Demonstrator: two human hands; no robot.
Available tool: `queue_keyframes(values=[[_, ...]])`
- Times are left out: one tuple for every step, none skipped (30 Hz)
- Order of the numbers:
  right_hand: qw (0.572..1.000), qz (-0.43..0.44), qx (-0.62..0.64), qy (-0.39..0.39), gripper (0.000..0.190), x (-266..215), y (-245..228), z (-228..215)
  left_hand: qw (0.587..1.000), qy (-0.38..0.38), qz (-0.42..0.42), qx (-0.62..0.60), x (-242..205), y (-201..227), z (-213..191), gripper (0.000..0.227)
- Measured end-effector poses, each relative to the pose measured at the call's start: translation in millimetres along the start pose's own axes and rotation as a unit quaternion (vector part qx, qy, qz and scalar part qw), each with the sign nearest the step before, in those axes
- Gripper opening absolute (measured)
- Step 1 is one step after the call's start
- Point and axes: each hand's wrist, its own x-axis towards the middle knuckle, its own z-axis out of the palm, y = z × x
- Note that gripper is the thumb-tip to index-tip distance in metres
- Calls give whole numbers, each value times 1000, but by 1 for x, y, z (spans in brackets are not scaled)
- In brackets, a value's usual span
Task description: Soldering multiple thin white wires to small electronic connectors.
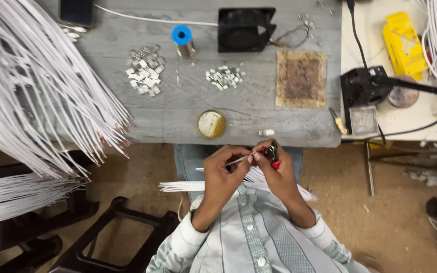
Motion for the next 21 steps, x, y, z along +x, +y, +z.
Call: queue_keyframes(values=[[999,2,-37,-7,11,-3,6,-5,1000,2,12,22,-2,2,3,11],[999,9,-37,-1,11,-6,1,-5,1000,-4,5,20,-6,-4,6,11],[998,9,-53,-14,12,-6,-3,-4,999,5,15,32,-9,-9,8,10],[997,9,-68,-27,14,-7,-8,-3,999,13,26,43,-12,-13,10,9],[997,11,-66,-27,14,-8,-12,-1,999,13,24,45,-14,-19,10,9],[997,18,-57,-42,15,-9,-16,2,999,23,26,37,-15,-25,10,8],[997,23,-48,-57,18,-9,-21,4,999,32,30,27,-16,-30,11,7],[997,22,-48,-57,18,-10,-9,1,999,32,30,28,-16,-36,10,7],[998,22,-28,-45,11,-12,4,-3,1000,14,6,-3,-17,-41,10,7],[999,22,-8,-34,6,-15,16,-7,999,-3,-19,-34,-18,-47,9,7],[999,24,-9,-35,6,-15,14,-9,999,-3,-21,-34,-16,-46,8,7],[999,23,-2,-37,6,-16,12,-11,996,-40,-27,-72,-15,-44,6,6],[999,22,6,-40,6,-16,11,-12,991,-78,-34,-108,-14,-43,3,6],[999,24,7,-40,6,-17,9,-14,991,-77,-36,-107,-13,-32,1,6],[999,4,-18,-28,6,-17,7,-16,994,-91,-13,-65,-10,-20,0,7],[999,-15,-43,-16,6,-17,5,-18,994,-104,10,-23,-7,-9,-1,10],[999,-14,-42,-16,6,-18,10,-20,994,-105,9,-23,-8,-9,1,10],[997,-2,-80,-9,7,-19,14,-22,995,-84,35,35,-9,-9,3,12],[993,11,-117,-4,9,-19,18,-24,992,-61,61,93,-10,-8,5,14],[993,12,-117,-4,9,-18,7,-16,992,-61,60,94,-11,-13,6,14],[996,17,-84,1,22,-17,-5,-7,992,-29,74,94,-12,-17,8,12]])
